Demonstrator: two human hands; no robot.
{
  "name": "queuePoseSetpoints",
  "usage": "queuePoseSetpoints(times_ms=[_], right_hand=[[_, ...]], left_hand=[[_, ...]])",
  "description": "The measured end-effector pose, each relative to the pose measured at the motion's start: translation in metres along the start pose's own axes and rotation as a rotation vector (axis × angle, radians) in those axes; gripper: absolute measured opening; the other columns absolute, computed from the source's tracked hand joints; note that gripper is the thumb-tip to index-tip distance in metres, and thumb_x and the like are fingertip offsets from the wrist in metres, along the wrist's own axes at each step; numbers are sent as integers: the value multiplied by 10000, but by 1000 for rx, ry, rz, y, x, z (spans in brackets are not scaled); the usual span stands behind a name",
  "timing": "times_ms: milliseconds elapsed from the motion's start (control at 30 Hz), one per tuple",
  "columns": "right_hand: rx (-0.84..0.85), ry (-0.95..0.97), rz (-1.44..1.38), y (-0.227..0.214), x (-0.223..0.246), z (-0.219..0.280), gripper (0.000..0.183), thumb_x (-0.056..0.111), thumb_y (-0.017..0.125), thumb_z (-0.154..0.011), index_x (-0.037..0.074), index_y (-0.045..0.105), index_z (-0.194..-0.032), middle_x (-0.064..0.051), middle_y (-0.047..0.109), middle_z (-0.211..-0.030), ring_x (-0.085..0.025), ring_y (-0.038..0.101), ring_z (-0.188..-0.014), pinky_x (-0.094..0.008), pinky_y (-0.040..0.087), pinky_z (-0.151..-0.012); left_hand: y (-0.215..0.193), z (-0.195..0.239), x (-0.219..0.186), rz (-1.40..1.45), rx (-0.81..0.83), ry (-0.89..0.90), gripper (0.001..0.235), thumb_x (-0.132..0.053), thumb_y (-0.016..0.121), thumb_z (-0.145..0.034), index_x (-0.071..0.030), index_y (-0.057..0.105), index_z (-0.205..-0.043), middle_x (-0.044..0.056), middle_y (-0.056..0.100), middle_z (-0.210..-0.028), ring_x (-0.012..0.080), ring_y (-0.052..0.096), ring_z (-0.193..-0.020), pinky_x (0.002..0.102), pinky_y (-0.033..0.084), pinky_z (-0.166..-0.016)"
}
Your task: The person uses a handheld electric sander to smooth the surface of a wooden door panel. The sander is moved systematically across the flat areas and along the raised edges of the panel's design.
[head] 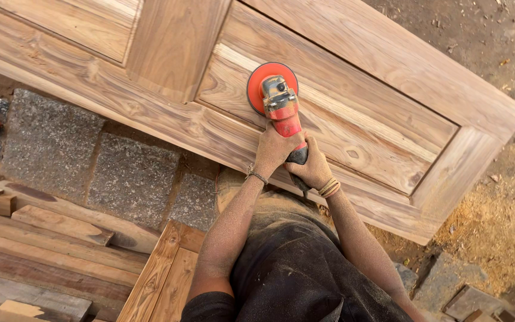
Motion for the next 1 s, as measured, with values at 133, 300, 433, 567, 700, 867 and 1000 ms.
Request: queuePoseSetpoints(times_ms=[133,300,433,567,700,867,1000], right_hand=[[13,45,2,-4,-29,13,941,428,837,-677,65,420,-1438,-230,735,-1072,-382,742,-1032,-450,574,-870],[-1,-38,-57,-8,-48,29,963,395,846,-673,24,394,-1437,-248,707,-1118,-384,727,-1041,-453,564,-874],[10,20,-24,-21,-67,40,942,388,848,-670,36,423,-1433,-256,721,-1094,-395,717,-1053,-448,563,-883],[-24,-78,-91,-29,-70,49,902,370,850,-683,41,445,-1419,-246,722,-1125,-396,717,-1072,-448,558,-897],[-12,-50,-102,-33,-84,56,895,383,856,-679,46,452,-1403,-234,733,-1108,-386,722,-1070,-440,562,-894],[-56,-68,-111,-49,-97,72,896,381,866,-684,34,455,-1401,-252,716,-1133,-388,715,-1084,-443,556,-902],[-73,73,-117,-67,-128,91,934,402,841,-665,42,420,-1416,-246,718,-1106,-378,732,-1046,-438,570,-879]], left_hand=[[19,13,3,35,-23,23,856,-536,844,-677,80,547,-1193,299,719,-1044,423,720,-1045,451,585,-870],[35,32,-2,32,-37,67,771,-525,831,-700,46,591,-1159,262,738,-1040,414,727,-1045,446,584,-874],[56,41,-5,29,-46,58,730,-503,818,-706,37,611,-1151,247,748,-1017,404,739,-1016,446,583,-861],[72,47,4,23,-67,52,768,-492,827,-713,65,567,-1174,255,743,-1018,394,741,-1012,444,582,-861],[83,51,10,14,-74,61,782,-504,837,-713,71,576,-1174,255,738,-1044,386,742,-1019,442,582,-866],[106,63,-4,2,-26,54,798,-512,833,-701,55,570,-1196,238,746,-1046,353,755,-1015,422,590,-865],[140,74,-22,-35,72,78,767,-507,823,-705,37,594,-1195,231,753,-1055,349,757,-1011,421,595,-859]])
Point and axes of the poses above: each hand's wrist, its own z-axis away from the middle knuckle, its own y-axis out of the palm, x = y × z, the point moved 7 cm from there along -z, towards the middle knuckle
